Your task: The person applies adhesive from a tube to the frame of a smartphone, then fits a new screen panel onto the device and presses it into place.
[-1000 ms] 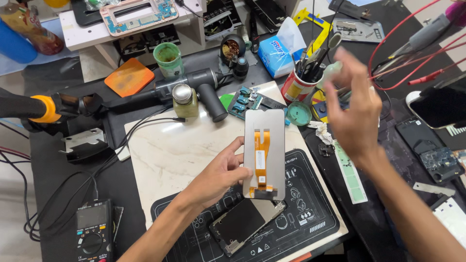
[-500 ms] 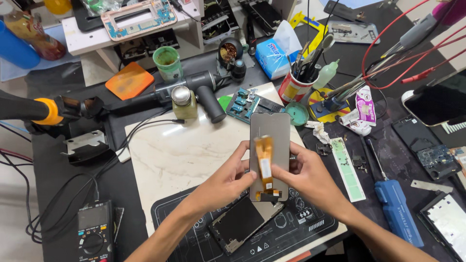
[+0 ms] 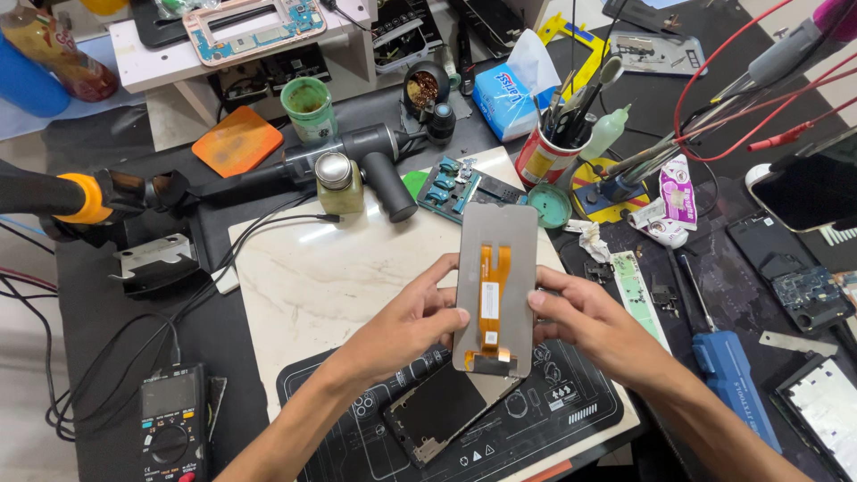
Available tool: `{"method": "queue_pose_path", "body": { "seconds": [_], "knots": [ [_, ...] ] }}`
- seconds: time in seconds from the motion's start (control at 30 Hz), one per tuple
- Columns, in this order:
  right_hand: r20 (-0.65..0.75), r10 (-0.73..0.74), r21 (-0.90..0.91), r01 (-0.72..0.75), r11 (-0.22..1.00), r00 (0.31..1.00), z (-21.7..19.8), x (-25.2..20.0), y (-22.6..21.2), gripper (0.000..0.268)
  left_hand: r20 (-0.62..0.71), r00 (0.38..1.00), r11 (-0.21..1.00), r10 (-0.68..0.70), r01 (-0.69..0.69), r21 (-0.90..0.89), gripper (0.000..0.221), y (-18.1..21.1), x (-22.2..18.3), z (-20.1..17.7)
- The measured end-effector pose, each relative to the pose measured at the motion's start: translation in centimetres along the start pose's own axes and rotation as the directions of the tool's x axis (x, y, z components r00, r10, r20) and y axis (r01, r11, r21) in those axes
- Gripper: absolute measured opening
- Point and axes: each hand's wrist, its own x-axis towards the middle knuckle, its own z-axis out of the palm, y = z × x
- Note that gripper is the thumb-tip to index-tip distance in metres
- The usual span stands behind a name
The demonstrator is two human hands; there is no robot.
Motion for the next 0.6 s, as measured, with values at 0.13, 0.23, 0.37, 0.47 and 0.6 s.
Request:
{"method": "queue_pose_path", "body": {
  "seconds": [0.13,0.23,0.37,0.47,0.6],
  "knots": [
    [0.037,-0.036,-0.023,0.037,0.999,0.999,0.0,-0.4,0.2,0.047,-0.030,1.000,0.991,-0.008,0.004,-0.137,0.066,-0.5,0.5,-0.2],
    [-0.024,-0.012,0.024,0.013,1.000,1.000,0.6,-0.3,0.3,0.048,-0.002,0.999,0.993,-0.045,0.045,-0.105,0.068,-0.8,0.4,-0.1],
    [-0.198,-0.011,-0.104,-0.010,0.995,0.980,1.3,0.5,1.0,0.053,0.064,0.996,0.998,-0.054,0.053,0.014,0.066,-1.2,0.4,0.6],
    [-0.305,-0.064,-0.160,0.015,0.987,0.950,1.1,1.1,2.4,0.035,0.074,0.996,0.999,-0.041,0.041,0.011,0.066,-1.4,0.3,1.0],
    [-0.409,-0.051,-0.029,0.043,0.999,0.911,-0.7,1.8,3.8,0.046,0.080,0.997,0.998,-0.023,0.027,-0.056,0.065,-1.7,0.4,0.9]
  ]
}}
